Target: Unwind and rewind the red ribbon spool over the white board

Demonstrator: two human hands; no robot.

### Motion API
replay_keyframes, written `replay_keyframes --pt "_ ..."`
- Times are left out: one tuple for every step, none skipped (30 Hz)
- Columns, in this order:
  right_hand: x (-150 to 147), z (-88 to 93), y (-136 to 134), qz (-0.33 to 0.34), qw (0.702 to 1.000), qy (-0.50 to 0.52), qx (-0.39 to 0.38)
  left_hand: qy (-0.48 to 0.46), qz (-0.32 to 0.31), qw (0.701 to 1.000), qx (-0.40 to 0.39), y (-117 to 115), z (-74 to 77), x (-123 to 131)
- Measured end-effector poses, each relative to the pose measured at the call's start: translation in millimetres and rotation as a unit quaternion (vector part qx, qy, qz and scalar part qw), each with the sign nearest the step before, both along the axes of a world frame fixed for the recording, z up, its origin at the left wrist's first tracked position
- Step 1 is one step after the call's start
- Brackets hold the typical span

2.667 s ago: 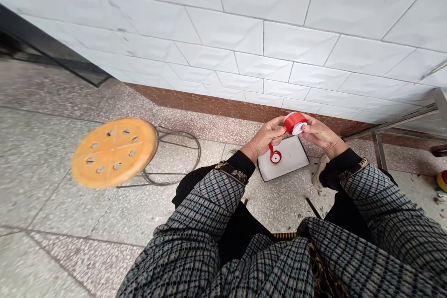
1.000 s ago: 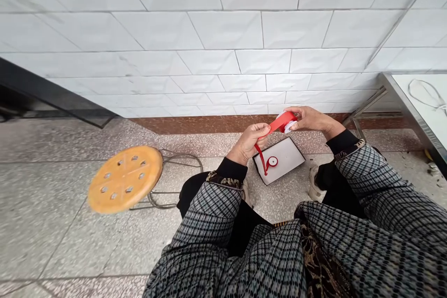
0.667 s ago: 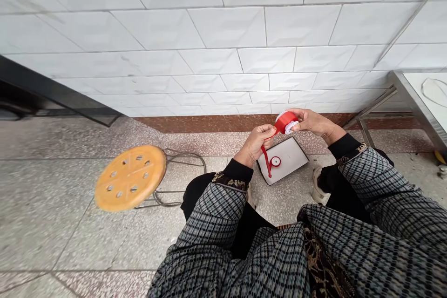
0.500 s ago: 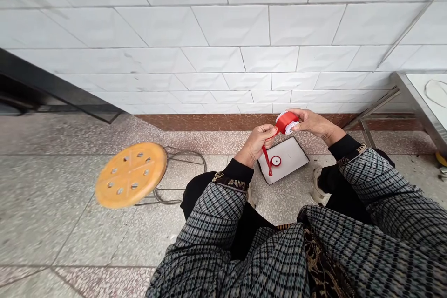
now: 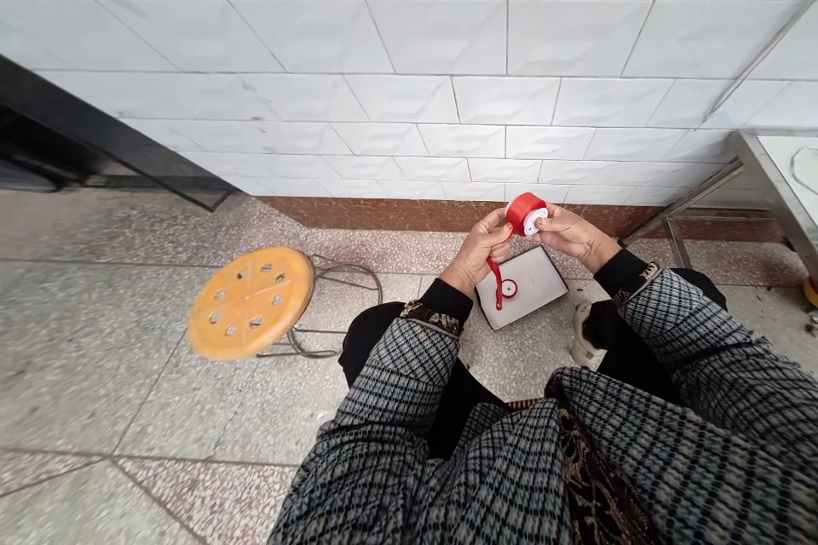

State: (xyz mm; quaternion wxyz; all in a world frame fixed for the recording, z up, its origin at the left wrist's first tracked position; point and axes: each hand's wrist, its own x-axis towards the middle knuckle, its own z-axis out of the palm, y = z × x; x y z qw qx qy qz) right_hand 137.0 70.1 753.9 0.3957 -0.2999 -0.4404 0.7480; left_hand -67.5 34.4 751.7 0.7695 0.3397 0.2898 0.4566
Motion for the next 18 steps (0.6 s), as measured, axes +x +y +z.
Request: replay_keyframes --pt "-0.1 -0.3 -0.3 0.001 1.000 -0.002 -0.001 -0.003 -0.006 1.000 0.001 0.9 -0.5 -1.4" --pt "0.9 0.5 0.1 0.007 1.000 -0.010 0.004 -0.005 -0.012 1.000 0.002 1.7 -0.8 -3.1" --pt "3.0 2.5 1.0 0.018 0.999 -0.026 0.016 -0.005 -0.019 1.000 0.003 2.5 -1.1 -5.1" --pt "6.0 5.6 2.3 0.035 0.998 -0.048 0.035 -0.002 -0.026 1.000 0.003 3.3 -1.3 -7.2" --pt "9.9 9.4 4.0 0.056 0.994 -0.076 0.060 0.004 -0.035 0.999 0.000 4.1 -1.4 -9.3" --pt "14.0 13.5 5.7 0.077 0.987 -0.109 0.088 0.013 -0.046 0.999 -0.005 4.8 -1.6 -11.2" --pt "18.1 17.7 7.4 0.095 0.979 -0.141 0.113 0.026 -0.058 0.998 -0.012 5.4 -1.8 -12.9" --pt "21.7 21.5 8.7 0.108 0.971 -0.168 0.132 0.041 -0.070 0.997 -0.018 5.8 -2.1 -14.1" --pt "24.6 24.8 9.7 0.117 0.962 -0.194 0.151 0.057 -0.083 0.995 -0.024 6.1 -2.7 -14.9" --pt "26.5 27.5 10.3 0.121 0.952 -0.221 0.175 0.072 -0.096 0.992 -0.029 6.2 -3.4 -15.2" --pt "27.5 29.6 10.4 0.123 0.938 -0.249 0.206 0.084 -0.107 0.990 -0.031 6.1 -4.2 -15.1" --pt "27.7 31.3 10.2 0.123 0.921 -0.278 0.242 0.093 -0.117 0.988 -0.031 5.9 -5.0 -14.8" --pt "27.4 32.8 9.7 0.122 0.902 -0.306 0.280 0.097 -0.124 0.987 -0.030 5.6 -5.8 -14.3" --pt "26.8 34.2 9.0 0.122 0.881 -0.330 0.316 0.098 -0.127 0.987 -0.027 5.3 -6.3 -13.8" --pt "26.1 35.6 8.3 0.122 0.862 -0.349 0.347 0.098 -0.127 0.987 -0.024 5.0 -6.7 -13.4" --pt "25.5 36.9 7.5 0.123 0.845 -0.364 0.370 0.098 -0.126 0.987 -0.020 4.7 -6.9 -13.0" --pt "25.1 37.9 6.8 0.125 0.832 -0.378 0.386 0.099 -0.124 0.987 -0.018 4.5 -6.9 -12.7" --pt "24.8 38.7 6.3 0.127 0.820 -0.392 0.397 0.102 -0.122 0.987 -0.016 4.3 -6.8 -12.4"
